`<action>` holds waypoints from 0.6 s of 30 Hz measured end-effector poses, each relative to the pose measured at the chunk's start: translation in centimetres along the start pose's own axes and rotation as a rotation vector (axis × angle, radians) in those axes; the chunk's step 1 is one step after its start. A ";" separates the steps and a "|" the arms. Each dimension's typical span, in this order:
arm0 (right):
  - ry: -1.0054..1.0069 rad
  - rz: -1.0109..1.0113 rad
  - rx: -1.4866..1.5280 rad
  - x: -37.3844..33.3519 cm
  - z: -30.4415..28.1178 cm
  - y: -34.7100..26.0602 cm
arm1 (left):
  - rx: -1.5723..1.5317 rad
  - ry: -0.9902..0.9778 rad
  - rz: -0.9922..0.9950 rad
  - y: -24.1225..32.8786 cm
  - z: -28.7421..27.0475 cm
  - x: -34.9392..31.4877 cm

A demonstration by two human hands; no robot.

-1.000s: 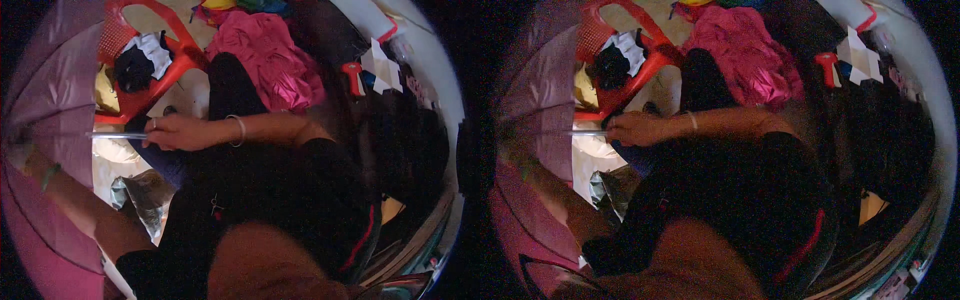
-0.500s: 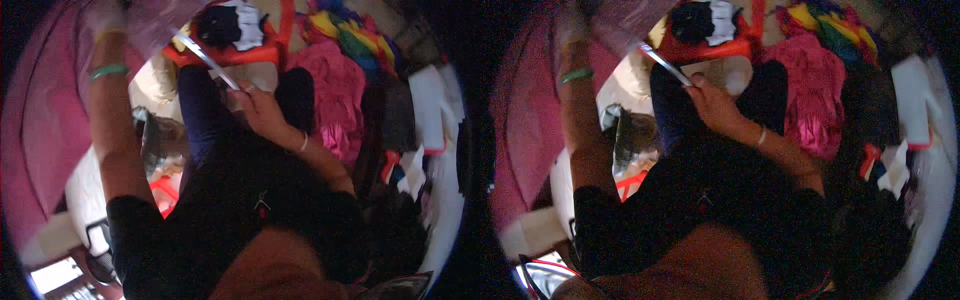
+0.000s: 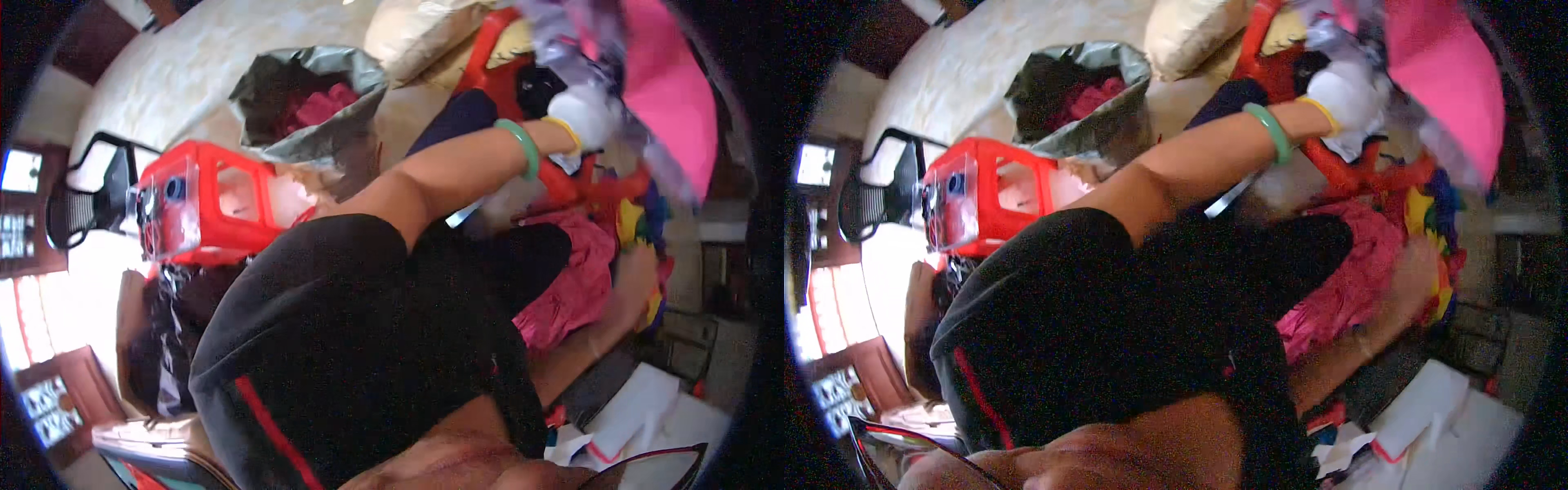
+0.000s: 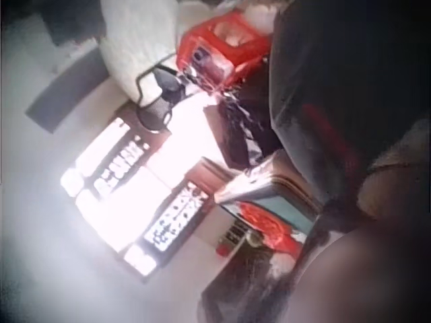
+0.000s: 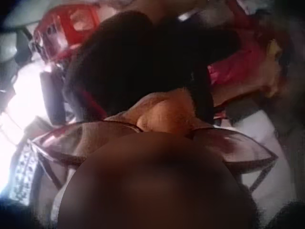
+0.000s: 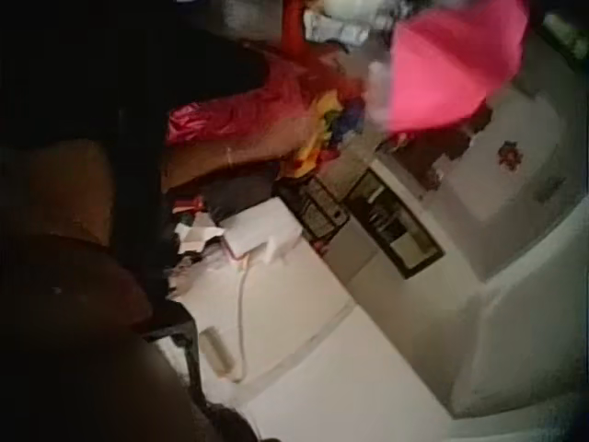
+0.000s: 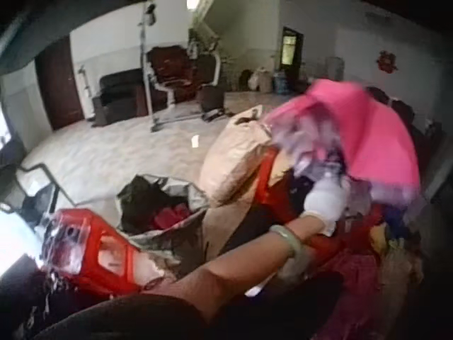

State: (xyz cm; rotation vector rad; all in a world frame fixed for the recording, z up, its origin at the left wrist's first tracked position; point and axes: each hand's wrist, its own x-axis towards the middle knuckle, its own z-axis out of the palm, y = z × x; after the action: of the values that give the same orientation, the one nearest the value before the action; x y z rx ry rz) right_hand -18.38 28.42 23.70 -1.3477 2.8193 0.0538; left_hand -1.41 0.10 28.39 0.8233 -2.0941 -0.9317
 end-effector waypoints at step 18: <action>0.705 -0.466 0.283 29.4 4.2 11.7 | -0.073 0.221 0.591 -9.3 -1.9 -3.7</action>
State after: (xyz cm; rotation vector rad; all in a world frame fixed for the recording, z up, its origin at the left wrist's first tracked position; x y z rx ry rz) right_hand -45.96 13.05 18.92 -2.2253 2.6913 -0.9572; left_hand 4.63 -2.84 20.67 0.2227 -1.9277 -0.5604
